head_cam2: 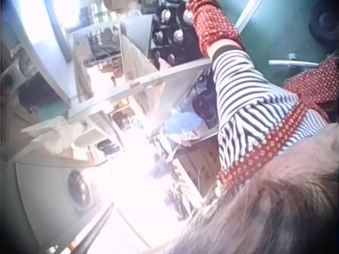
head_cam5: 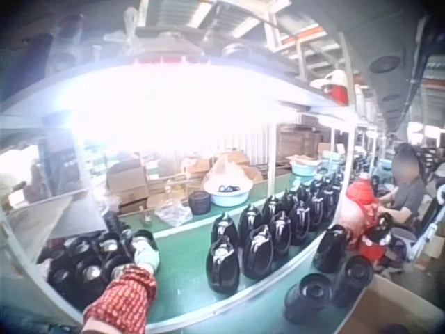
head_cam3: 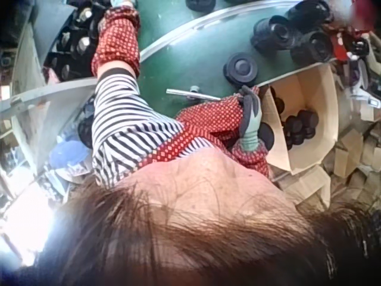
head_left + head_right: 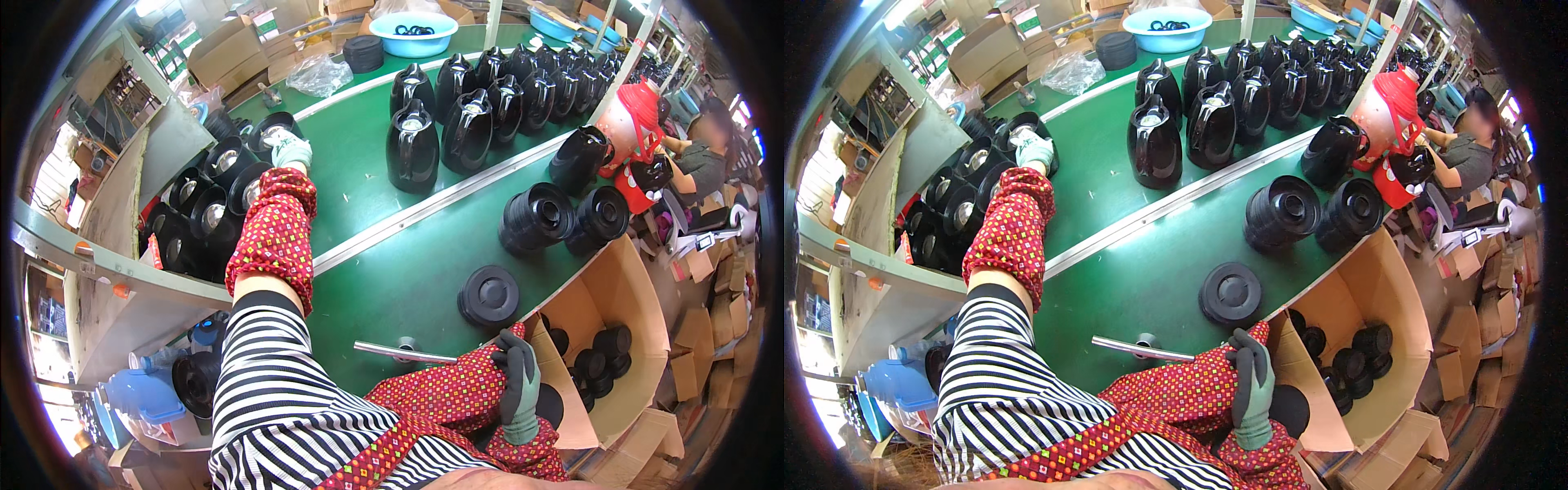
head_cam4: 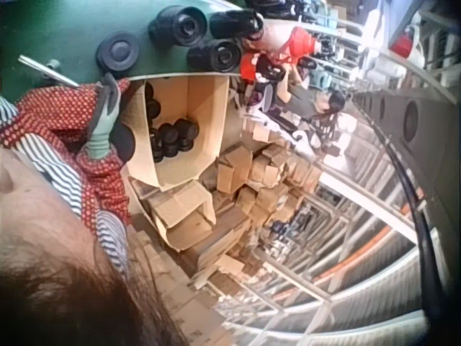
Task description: The person assembles black plastic kettles by inserting a metal rod into the base and securing a lid. They repeatedly pick up kettle bodies and lids from a green workbench and a cardboard box, insert the rod, and place the assembled units back on the bench.
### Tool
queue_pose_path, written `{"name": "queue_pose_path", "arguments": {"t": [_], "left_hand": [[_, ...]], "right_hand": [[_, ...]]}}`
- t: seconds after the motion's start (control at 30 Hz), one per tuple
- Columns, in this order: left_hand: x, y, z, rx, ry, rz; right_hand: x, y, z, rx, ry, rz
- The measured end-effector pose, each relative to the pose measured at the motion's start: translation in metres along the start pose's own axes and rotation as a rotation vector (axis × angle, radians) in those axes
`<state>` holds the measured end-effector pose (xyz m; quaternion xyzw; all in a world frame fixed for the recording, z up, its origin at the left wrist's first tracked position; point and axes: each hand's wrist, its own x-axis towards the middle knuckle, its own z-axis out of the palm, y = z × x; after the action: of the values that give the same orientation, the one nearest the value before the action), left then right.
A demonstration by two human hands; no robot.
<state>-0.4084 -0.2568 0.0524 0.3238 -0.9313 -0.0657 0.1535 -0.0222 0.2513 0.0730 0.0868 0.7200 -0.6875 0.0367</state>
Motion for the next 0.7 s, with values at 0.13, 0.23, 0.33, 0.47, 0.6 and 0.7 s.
{"name": "queue_pose_path", "arguments": {"t": [0.13,0.23,0.33,0.47,0.6,0.7], "left_hand": [[-0.005,0.006,0.008,-0.054,0.036,-0.005],[-0.045,0.012,-0.007,-0.143,0.063,0.224],[-0.118,0.021,-0.041,-0.419,0.191,0.517],[-0.226,0.003,-0.146,-0.579,-0.017,0.909],[-0.304,-0.005,-0.200,-0.574,-0.291,1.163],[-0.336,-0.006,-0.219,-0.527,-0.424,1.458]], "right_hand": [[0.006,-0.003,0.008,-0.002,-0.017,0.006],[0.009,-0.007,0.010,-0.040,-0.045,-0.045],[0.017,-0.031,0.017,-0.085,-0.072,-0.121],[0.048,-0.044,0.039,-0.200,-0.111,-0.459],[0.065,-0.075,0.048,-0.004,-0.214,0.071],[0.056,-0.086,0.042,0.196,-0.367,0.224]]}}
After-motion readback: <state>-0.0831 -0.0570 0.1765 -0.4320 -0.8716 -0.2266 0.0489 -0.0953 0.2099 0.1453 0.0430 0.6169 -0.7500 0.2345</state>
